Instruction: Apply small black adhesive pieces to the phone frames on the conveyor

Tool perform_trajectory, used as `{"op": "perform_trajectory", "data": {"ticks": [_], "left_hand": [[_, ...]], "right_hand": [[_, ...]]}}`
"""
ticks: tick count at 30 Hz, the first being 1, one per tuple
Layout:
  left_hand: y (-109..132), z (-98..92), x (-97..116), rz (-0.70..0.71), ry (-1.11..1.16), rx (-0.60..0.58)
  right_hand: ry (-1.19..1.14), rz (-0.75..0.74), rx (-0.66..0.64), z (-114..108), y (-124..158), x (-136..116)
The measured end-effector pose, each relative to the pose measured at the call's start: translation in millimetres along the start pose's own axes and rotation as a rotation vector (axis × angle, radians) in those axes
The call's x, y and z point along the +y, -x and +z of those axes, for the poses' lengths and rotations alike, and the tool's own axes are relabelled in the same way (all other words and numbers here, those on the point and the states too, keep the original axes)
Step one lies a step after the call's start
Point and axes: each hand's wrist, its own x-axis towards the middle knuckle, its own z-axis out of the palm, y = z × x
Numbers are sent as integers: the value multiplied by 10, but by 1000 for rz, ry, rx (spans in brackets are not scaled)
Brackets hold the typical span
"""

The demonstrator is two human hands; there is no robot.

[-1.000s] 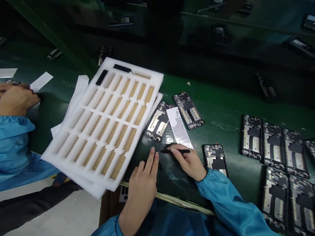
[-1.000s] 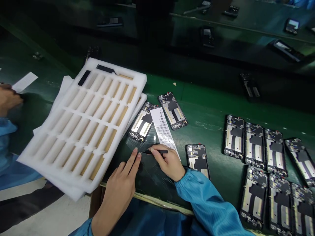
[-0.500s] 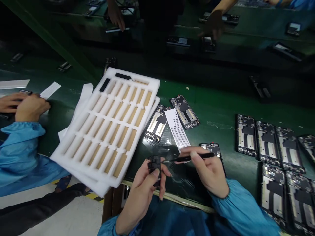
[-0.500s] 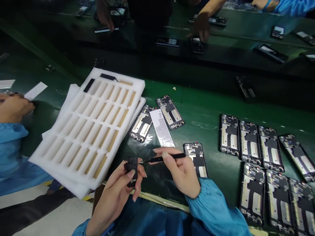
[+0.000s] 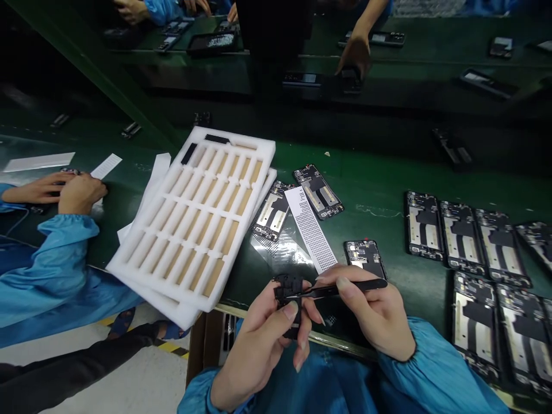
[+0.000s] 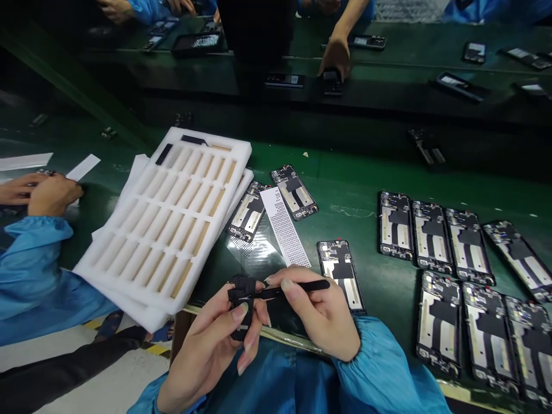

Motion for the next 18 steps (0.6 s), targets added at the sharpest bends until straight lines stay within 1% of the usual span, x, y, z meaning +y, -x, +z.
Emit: {"op": "perform_trajectory", "data": {"ticks": [5,13,18], "left_hand": [[20,1,-10,-4,-10,8],[29,-21,-5,7,-5,9],[33,-57,-6,4,-12,19]], "right_hand": [[-8,-25,0,-1,23,-6],[8,-69,-38,22,44,12],[79,-115,-18,54,50,9]]}}
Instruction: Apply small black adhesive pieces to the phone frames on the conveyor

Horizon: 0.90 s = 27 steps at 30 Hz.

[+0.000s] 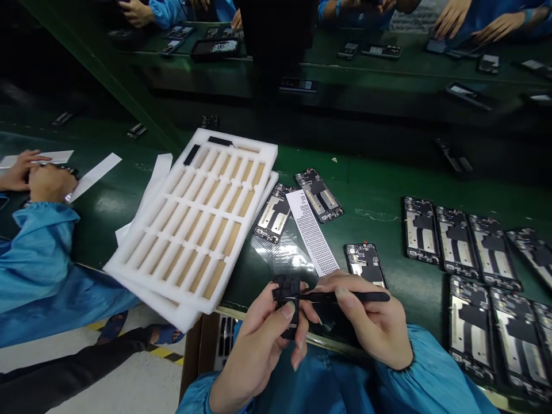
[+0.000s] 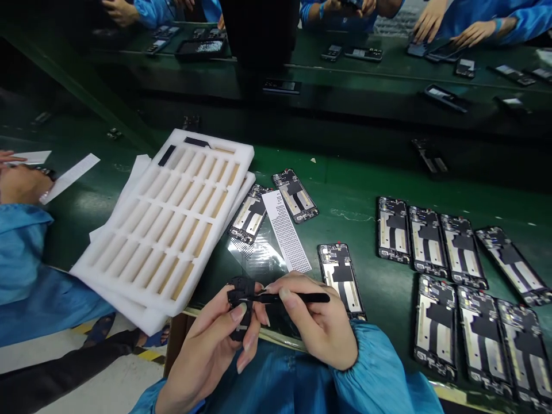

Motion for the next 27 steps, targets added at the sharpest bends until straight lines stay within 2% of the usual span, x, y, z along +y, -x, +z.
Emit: {"op": "perform_trajectory", "data": {"ticks": [9,14,18,22,24,27], "left_hand": [[-58,-92,-141,70,1,-21],[-53,-95,-190,83,-129,25],[-46,-85,-181,71,-179,-35],[-45,-20,-117,8,-72,-96],[-40,2,-87,-18,-9,-94],[-28,-20,-65,-36,65,-107]], "right_hand": [[41,27,-27,-10,-9,6],[54,43,-17,-67,15,7],[66,46,-2,-89,68,-18],[66,82,12,-121,103,-31],[88,110,90,-215,76,-26],[109,44,427,-479,-23,-13]]}}
